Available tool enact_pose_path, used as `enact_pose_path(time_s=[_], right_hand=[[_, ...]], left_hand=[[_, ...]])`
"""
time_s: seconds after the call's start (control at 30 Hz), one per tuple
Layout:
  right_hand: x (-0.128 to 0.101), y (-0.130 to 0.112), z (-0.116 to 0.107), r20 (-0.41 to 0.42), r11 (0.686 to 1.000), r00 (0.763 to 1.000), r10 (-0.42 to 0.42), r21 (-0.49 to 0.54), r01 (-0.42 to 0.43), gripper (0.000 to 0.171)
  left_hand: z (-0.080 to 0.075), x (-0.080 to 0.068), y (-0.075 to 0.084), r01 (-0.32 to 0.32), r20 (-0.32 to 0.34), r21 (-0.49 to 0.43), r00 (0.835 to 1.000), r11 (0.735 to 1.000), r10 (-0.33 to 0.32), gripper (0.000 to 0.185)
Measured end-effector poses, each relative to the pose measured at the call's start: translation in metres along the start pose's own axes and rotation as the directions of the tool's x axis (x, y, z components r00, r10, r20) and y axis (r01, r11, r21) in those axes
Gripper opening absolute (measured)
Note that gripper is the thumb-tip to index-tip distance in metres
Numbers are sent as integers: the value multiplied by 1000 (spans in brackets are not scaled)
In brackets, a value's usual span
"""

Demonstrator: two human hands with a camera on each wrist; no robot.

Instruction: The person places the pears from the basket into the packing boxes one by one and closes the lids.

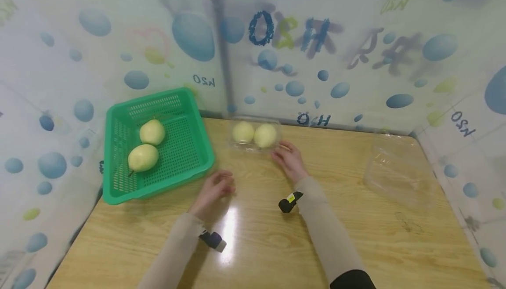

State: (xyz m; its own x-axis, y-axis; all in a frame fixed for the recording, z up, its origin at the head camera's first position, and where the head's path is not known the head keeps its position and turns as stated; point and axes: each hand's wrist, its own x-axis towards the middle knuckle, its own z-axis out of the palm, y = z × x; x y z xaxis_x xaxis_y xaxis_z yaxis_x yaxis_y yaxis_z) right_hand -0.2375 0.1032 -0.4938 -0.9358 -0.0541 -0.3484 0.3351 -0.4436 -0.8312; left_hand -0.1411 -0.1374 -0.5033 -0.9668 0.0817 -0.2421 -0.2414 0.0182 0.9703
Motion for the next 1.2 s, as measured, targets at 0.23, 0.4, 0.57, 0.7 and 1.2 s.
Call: enact_pose_path(time_s=[0.23,0.4,0.57,0.7,1.2], right_hand=[[3,8,4,-41,1000,999,-20,22,20,41],[-6,9,-3,-43,996,999,-22,-90,18,40],[-19,7,-25,-2,953,999,-54,-300,50,40],[-32,-3,-43,75,857,988,-132,-493,152,42],[-89,-60,-103,315,176,903,-292,-911,374,50]], left_hand=[[5,0,1,6,24,-10,1000,1000,-6,32],[8,1,2,1,26,-25,1000,1000,0,30],[9,0,5,-9,37,-8,999,1000,10,30],[7,-1,6,-7,39,12,999,1000,7,30],[11,0,14,-148,147,165,981,975,124,25]])
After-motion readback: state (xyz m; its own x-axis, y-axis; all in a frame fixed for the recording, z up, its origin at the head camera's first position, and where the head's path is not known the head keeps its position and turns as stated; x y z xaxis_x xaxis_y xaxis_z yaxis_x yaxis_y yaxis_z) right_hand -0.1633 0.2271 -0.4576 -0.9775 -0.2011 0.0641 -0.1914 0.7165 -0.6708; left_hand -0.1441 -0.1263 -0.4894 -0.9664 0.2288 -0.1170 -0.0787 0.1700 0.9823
